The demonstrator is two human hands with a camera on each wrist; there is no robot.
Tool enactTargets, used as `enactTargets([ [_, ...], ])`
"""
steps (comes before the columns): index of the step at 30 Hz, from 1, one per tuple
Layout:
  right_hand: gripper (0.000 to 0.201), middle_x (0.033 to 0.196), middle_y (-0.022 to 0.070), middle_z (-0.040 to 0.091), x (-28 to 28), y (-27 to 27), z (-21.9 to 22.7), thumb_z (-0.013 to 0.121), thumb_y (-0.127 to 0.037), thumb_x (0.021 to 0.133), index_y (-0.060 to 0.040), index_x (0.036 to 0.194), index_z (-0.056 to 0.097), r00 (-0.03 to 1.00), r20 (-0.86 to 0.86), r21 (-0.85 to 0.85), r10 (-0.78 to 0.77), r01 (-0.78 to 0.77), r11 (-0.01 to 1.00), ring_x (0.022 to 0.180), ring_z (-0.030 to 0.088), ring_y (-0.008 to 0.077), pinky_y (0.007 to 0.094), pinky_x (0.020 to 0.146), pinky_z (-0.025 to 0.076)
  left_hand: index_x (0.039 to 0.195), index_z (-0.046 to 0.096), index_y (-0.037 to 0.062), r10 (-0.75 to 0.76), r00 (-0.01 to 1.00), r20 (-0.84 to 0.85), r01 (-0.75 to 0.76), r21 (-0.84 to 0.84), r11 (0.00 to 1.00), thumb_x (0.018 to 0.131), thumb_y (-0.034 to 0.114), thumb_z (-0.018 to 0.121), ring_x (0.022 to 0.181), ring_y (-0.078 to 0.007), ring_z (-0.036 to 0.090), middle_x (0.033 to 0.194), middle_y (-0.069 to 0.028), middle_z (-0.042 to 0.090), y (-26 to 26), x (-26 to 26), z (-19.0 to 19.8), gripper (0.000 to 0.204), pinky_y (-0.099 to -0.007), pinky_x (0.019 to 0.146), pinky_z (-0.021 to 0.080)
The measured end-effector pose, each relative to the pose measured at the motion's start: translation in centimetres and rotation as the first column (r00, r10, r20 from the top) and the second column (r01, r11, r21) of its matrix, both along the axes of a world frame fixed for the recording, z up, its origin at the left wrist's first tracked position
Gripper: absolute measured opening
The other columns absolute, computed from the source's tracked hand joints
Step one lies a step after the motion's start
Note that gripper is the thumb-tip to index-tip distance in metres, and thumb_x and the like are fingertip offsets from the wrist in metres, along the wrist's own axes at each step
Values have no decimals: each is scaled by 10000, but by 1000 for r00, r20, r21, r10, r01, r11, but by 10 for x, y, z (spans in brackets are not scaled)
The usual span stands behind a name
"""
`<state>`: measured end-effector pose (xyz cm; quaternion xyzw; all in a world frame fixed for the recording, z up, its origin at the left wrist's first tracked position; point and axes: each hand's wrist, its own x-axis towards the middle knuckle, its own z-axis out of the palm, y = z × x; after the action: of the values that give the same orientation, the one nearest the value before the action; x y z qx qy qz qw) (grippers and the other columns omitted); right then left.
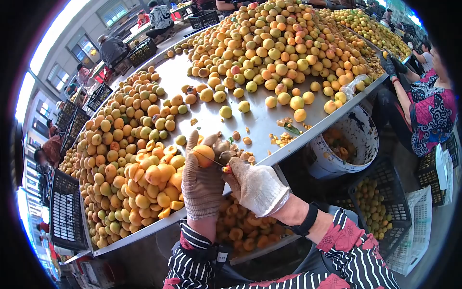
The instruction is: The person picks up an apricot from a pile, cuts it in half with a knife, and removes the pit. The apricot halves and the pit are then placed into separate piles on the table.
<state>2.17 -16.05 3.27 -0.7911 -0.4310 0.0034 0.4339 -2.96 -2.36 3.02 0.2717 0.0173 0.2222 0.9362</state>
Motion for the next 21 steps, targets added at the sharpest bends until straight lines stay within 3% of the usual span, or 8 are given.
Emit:
enactTargets([
  [3,204,768,216,663,-2,3,1,607,-213,987,-23,1061,595,999,40,-27,-19,20,999,708,673,417,484,583,542,1562,223,65,52,997,61,-59,121,991,956,205,622,1186,-274,586,1385,-209,526,10,-1,-3,739,-409,1016,501],
  [5,202,758,216,662,-3,3,4,609,-214,986,-23,1049,594,999,31,-35,-30,31,999,708,673,418,488,583,541,1583,188,58,252,965,-78,-177,518,837,897,147,624,1179,-260,584,1434,-231,481,12,-1,0,818,-370,989,524],
  [6,176,769,227,661,-4,3,6,614,-166,978,0,1032,594,1000,2,-72,-30,30,997,723,667,435,479,587,533,1561,199,60,311,943,-120,-182,597,781,851,-1,550,1169,-235,565,1349,-200,531,14,-4,5,794,-352,999,506],
  [9,150,786,242,661,-2,4,3,613,-120,975,23,1018,590,995,-99,-60,5,-11,998,751,659,457,469,596,519,1521,236,58,416,901,-125,-177,769,614,820,-35,563,1114,-199,570,1295,-186,544,16,-8,10,779,-310,946,531],
  [11,150,792,245,661,0,2,1,607,-121,981,22,1022,588,985,-166,-9,45,-47,999,766,658,462,467,602,513,1426,373,51,436,887,-153,-184,749,637,820,-24,606,1086,-152,564,1251,-163,560,18,-8,9,653,-267,874,548],
  [15,135,793,246,659,-1,2,-1,598,-113,985,13,1027,577,976,-209,80,53,-37,996,781,654,468,464,604,506,1398,439,29,89,990,-110,-31,444,895,896,256,756,961,-177,633,1135,-113,635,23,-3,-14,636,-324,932,539],
  [17,132,791,244,658,-1,1,-2,600,-112,982,9,1028,576,981,-188,100,45,-27,995,775,654,467,469,601,508,1453,435,71,79,995,-54,-72,122,990,927,306,742,1018,-172,634,1165,-106,627,5,2,-11,653,-325,934,535],
  [21,201,734,225,644,-2,1,-2,596,-227,998,-29,1001,563,999,-34,-22,-21,20,1000,720,666,433,503,577,526,1578,226,116,58,997,56,-69,228,971,941,304,720,1035,-184,632,1299,-134,567,6,6,-4,827,-336,941,535],
])
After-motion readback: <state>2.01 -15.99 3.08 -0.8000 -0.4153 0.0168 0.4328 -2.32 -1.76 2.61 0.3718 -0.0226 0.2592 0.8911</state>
